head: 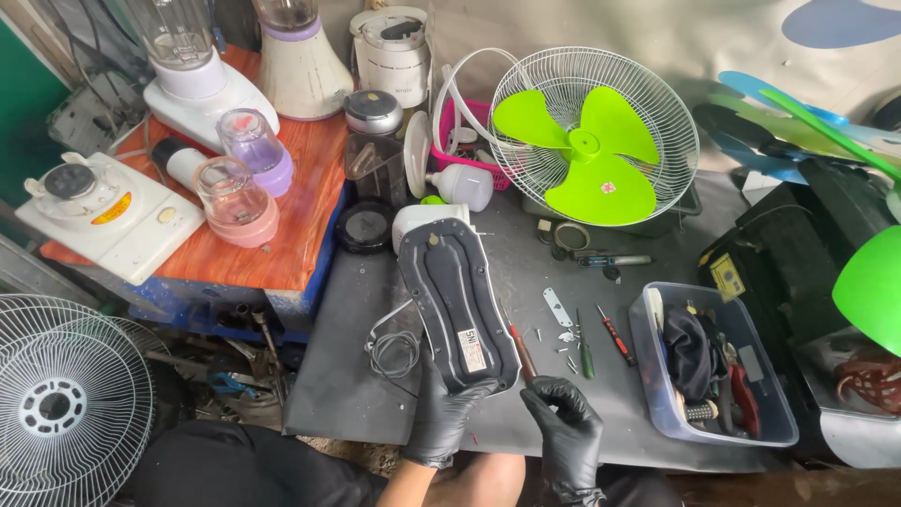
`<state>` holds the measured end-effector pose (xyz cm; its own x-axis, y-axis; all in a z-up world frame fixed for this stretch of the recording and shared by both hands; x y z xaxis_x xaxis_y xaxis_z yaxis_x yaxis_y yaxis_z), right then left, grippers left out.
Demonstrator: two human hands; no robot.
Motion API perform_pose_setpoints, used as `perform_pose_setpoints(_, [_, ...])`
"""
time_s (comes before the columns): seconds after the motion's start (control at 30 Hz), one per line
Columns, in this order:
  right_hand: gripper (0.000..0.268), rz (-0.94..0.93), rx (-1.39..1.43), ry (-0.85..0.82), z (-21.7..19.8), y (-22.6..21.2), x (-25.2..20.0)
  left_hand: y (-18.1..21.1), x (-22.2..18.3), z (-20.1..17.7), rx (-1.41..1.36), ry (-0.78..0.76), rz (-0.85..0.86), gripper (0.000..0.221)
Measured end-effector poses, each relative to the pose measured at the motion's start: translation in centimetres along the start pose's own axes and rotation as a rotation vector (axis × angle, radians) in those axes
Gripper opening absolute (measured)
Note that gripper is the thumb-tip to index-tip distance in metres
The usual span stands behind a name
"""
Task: Assembling the base of an electric fan using a manual screwdriver on a repair bench.
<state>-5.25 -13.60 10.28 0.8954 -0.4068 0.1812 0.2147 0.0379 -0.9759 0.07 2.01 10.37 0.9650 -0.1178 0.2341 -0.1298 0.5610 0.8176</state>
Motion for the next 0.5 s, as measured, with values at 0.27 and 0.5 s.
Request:
perform_pose_setpoints(0.27, [0.021, -0.404, -0.336, -0.217, 2.6, -2.3, -1.2, -0.3, -0.5, 1.0, -0.028, 0.065, -0.058, 0.103])
perform_pose_setpoints(0.5, [0.022, -0.483, -0.547, -0.231, 2.6, -2.4, -1.3, -0.1, -0.5, 0.9, -0.017, 0.037, -0.061, 0.103])
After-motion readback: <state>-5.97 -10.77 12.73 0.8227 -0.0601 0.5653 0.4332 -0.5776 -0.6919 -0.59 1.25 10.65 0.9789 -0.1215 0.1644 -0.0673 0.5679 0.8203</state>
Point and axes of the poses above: each hand's wrist, its own x-axis towards the middle knuckle, its own z-axis out of the palm, y = z × x, the point moved 2 cm from there along x, towards the middle knuckle, and after that the axes turned 12 degrees about -y, right-handed, at the moved point
